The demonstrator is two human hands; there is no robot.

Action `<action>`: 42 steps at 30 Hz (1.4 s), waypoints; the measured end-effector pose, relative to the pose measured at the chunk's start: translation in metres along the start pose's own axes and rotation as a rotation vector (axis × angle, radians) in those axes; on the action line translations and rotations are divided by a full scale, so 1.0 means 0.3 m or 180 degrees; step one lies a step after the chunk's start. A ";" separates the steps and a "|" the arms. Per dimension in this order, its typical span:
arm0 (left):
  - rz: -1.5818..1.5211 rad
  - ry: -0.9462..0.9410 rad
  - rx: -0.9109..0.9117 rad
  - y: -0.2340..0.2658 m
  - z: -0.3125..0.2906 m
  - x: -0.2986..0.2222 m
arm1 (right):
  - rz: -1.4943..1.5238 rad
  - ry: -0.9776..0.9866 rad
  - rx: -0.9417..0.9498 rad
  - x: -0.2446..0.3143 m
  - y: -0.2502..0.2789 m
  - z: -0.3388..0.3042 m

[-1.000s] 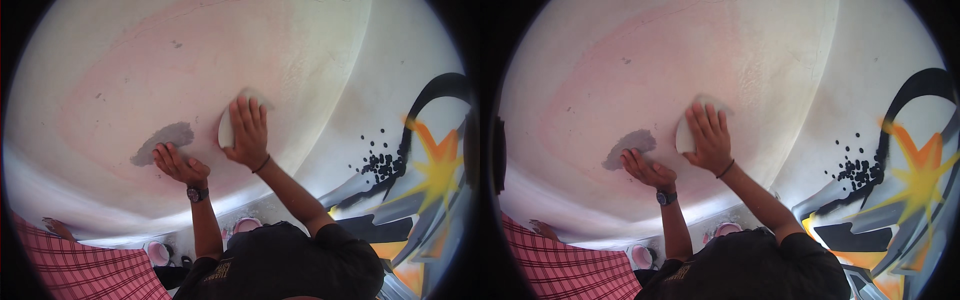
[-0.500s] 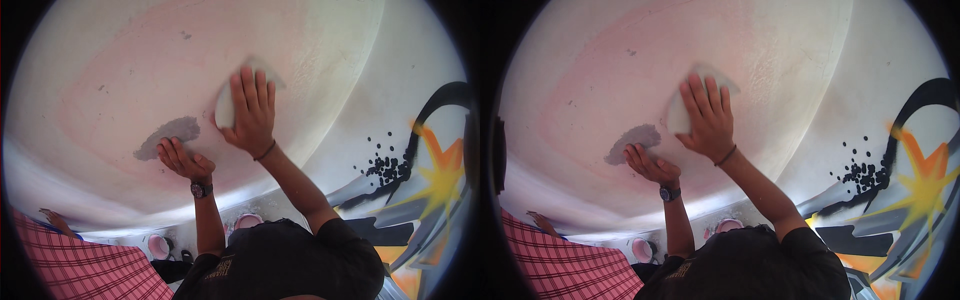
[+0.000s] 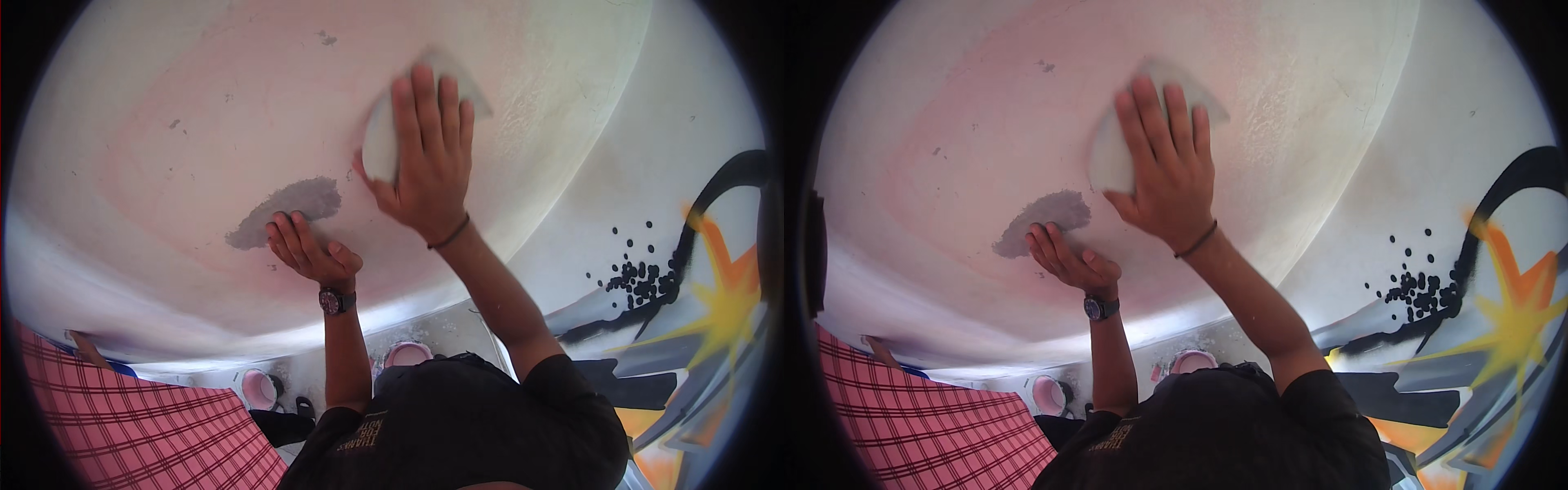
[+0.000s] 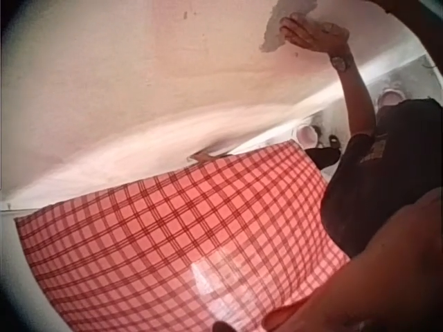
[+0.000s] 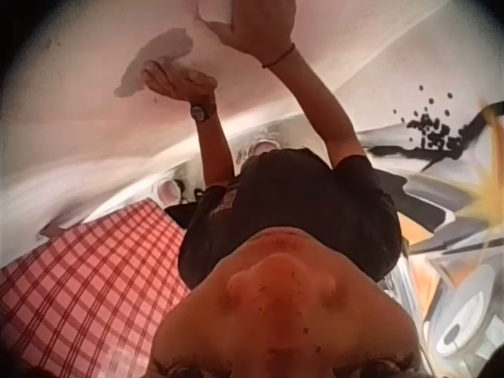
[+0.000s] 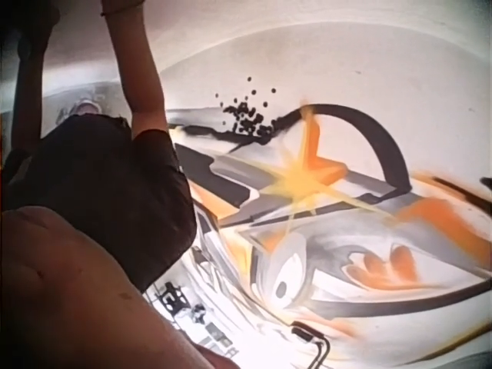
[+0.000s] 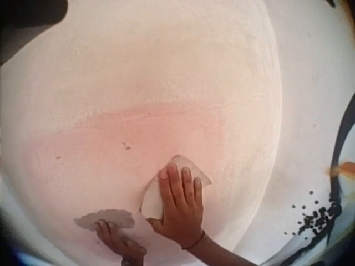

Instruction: Sanding a patched area on a wall to smooth it.

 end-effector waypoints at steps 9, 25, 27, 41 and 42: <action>-0.0003 0.0016 0.0062 0.001 -0.001 -0.003 | 0.0011 -0.0024 0.0087 -0.028 0.003 0.019; 0.0032 0.0014 0.0036 0.009 0.004 0.003 | -0.0130 0.0061 0.0000 0.002 -0.025 0.048; 0.0045 0.0003 0.0078 0.005 0.002 -0.011 | -0.0341 0.0203 -0.0351 -0.036 0.031 0.229; 0.0058 0.0059 0.0048 0.010 0.002 -0.002 | -0.0051 -0.0201 -0.0365 -0.017 -0.019 0.125; 0.0041 0.0051 0.0044 0.009 0.003 -0.005 | -0.0142 -0.0148 -0.0552 -0.039 0.002 0.190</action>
Point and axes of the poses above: each hand's wrist, its own z-axis towards the middle knuckle, its own y-axis out of the back of the hand, x = y × z, the point moved 6 cm from there along z, towards the middle knuckle, and after that the axes turned 12 degrees about y, right-handed, at the moved point
